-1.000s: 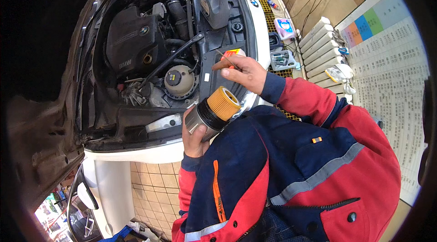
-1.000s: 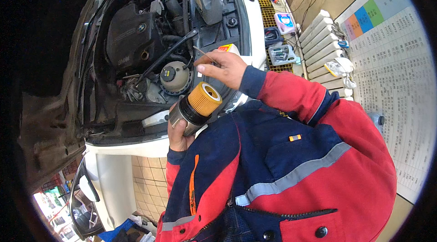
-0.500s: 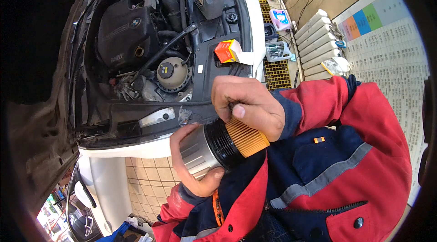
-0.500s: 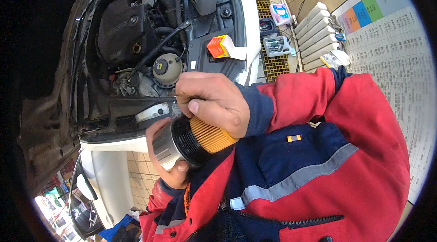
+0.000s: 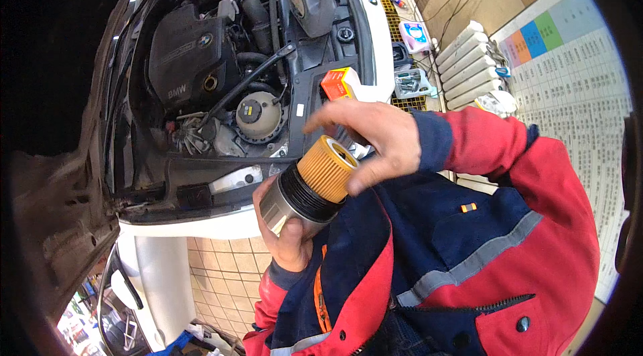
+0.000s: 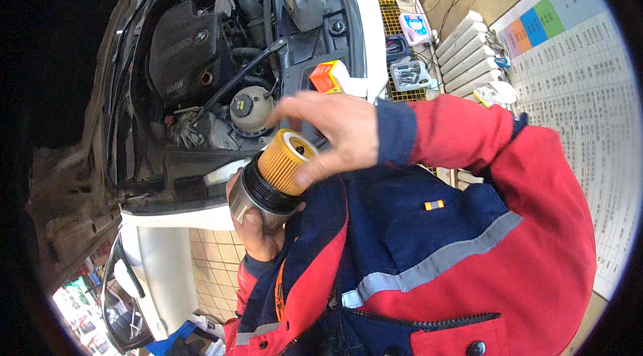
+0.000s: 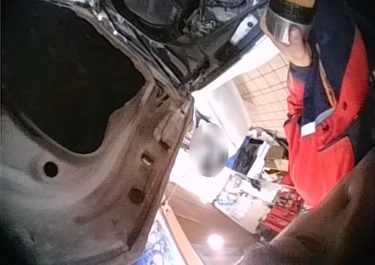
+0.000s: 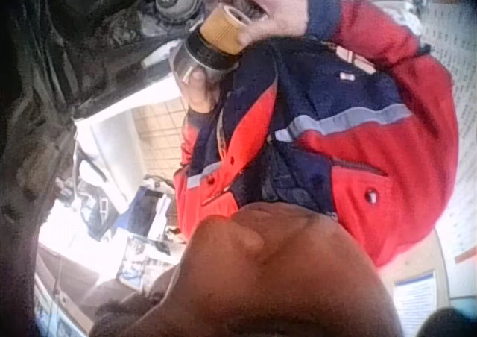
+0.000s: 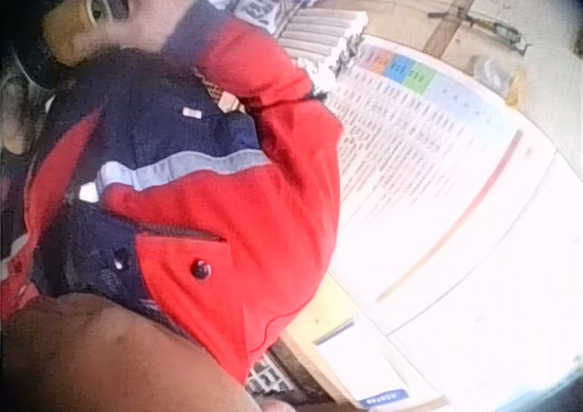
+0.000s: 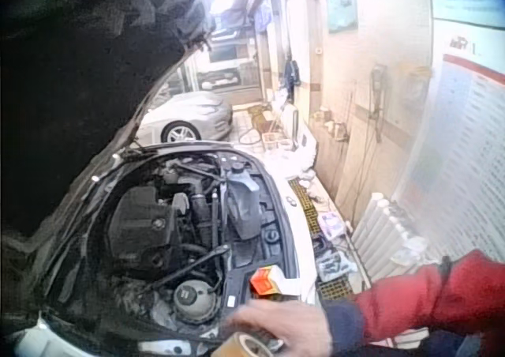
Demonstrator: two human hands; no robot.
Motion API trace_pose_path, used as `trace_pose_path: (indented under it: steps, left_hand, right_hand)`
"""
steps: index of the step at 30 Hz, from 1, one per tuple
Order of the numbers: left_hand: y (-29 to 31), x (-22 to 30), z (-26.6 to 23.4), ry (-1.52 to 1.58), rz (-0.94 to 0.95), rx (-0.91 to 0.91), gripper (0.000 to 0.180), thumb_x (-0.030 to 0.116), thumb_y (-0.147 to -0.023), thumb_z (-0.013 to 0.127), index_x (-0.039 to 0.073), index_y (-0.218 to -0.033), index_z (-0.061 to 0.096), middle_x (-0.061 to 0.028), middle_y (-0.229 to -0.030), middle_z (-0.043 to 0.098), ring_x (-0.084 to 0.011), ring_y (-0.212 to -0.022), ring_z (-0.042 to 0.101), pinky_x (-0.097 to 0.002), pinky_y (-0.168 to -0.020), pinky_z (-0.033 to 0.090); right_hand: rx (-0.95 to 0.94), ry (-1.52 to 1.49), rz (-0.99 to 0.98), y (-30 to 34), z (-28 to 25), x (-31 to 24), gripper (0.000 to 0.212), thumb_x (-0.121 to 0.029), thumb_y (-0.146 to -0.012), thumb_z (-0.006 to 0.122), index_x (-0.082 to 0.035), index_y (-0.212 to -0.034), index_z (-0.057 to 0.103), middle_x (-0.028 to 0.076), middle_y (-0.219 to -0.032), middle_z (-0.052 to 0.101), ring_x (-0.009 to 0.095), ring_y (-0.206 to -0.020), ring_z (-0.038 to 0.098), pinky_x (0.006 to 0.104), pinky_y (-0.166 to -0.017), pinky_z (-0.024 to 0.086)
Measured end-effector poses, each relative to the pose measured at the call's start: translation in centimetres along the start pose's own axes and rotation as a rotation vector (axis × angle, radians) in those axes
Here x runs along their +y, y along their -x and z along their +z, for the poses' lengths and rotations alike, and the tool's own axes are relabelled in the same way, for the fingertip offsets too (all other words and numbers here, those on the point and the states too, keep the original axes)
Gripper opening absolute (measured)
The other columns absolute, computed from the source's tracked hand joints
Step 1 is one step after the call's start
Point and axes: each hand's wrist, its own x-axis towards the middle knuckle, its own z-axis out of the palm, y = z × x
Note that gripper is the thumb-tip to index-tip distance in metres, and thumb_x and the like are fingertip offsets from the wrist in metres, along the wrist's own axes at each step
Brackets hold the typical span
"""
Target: The person removes the old oil filter from the engine bay, cleans the filter housing, and prepares a new oil filter by applying oil to its gasket. The person then installs the new filter into the engine bay and closes the hood.
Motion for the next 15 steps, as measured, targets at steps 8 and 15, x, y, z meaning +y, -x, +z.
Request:
trace_pose_path:
  steps: [8, 15]
  left_hand:
    - [2.2, 4.6, -1.0, -0.381, -0.041, -0.267, 0.126, 0.068, -0.056, 0.095, -0.005, -0.144, 0.041, -0.0158, -0.131, 0.057, -0.0276, -0.12, 0.059, -0.0418, -0.107, 0.044]
    - [3.5, 4.7, -1.6, -0.378, 0.052, -0.266, 0.119, 0.058, -0.058, 0.095, -0.007, -0.14, 0.038, -0.0196, -0.126, 0.059, -0.0287, -0.114, 0.063, -0.0417, -0.102, 0.048]
  right_hand:
    - [-0.581, -0.139, 0.291, 2.8, -3.2, -4.8, 0.095, -0.048, -0.083, 0.086, 0.004, -0.147, 0.039, 0.024, -0.114, 0.072, 0.044, -0.101, 0.072, 0.0444, -0.083, 0.06]
    - [-0.456, -0.091, 0.277, 3.7, -1.2, -7.6, 0.104, -0.035, -0.09, 0.081, 0.011, -0.156, 0.014, 0.032, -0.126, 0.064, 0.049, -0.107, 0.068, 0.0478, -0.089, 0.059]
